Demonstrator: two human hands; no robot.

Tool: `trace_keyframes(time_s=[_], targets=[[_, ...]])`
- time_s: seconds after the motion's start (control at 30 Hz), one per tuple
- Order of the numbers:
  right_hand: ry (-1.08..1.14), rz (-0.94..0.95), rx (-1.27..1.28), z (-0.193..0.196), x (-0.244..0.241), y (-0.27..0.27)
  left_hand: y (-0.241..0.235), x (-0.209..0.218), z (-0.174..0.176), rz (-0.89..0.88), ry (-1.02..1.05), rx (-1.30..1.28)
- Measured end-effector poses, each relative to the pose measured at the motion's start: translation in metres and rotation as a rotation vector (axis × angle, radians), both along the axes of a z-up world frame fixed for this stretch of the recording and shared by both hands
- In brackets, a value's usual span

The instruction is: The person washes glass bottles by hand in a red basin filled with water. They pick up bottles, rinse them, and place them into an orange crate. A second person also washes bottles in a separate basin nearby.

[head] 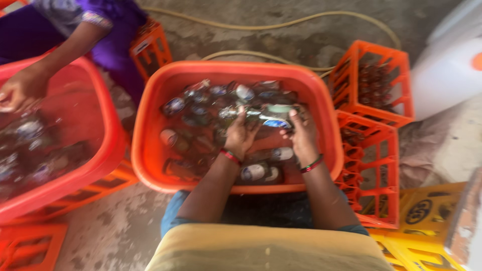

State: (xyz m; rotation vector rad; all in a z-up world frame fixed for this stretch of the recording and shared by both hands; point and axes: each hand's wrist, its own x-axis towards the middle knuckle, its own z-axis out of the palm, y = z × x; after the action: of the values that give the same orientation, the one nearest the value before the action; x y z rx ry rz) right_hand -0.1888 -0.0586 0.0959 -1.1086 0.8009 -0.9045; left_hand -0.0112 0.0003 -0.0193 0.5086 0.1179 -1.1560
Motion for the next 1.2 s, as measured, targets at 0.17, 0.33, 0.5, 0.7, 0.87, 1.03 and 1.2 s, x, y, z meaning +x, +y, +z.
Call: trace_keyframes(time_s=[0.17, 0.33, 0.5, 0.7, 0.87, 1.03, 1.2], targets=[[-0.026, -0.036, -0.117, 0.007, 0.0, 0.002, -0.006, -0.001, -0.005, -0.039, -0.051, -0.002], [0.022, -0.11, -0.193, 0.008, 0.001, 0.012, -0.001, -0.005, -0.008, -0.066, -0.005, 0.086], [0.059, -0.17, -0.209, 0.002, -0.001, 0.005, -0.005, -0.016, -0.003, -0.066, 0.012, 0.105], [0.014, -0.172, -0.263, -0.011, 0.0, -0.002, -0.001, -0.022, 0.002, -0.073, 0.016, 0.167], [0.034, -0.173, -0.284, -0.011, -0.002, -0.003, -0.002, -0.024, 0.003, -0.071, 0.033, 0.171], [0.064, -0.197, -0.289, -0.01, -0.001, -0.002, -0.002, -0.024, 0.002, -0.077, 0.031, 0.191], [0.068, -0.206, -0.306, -0.008, 0.0, -0.001, -0.003, -0.024, 0.003, -0.08, 0.047, 0.187]])
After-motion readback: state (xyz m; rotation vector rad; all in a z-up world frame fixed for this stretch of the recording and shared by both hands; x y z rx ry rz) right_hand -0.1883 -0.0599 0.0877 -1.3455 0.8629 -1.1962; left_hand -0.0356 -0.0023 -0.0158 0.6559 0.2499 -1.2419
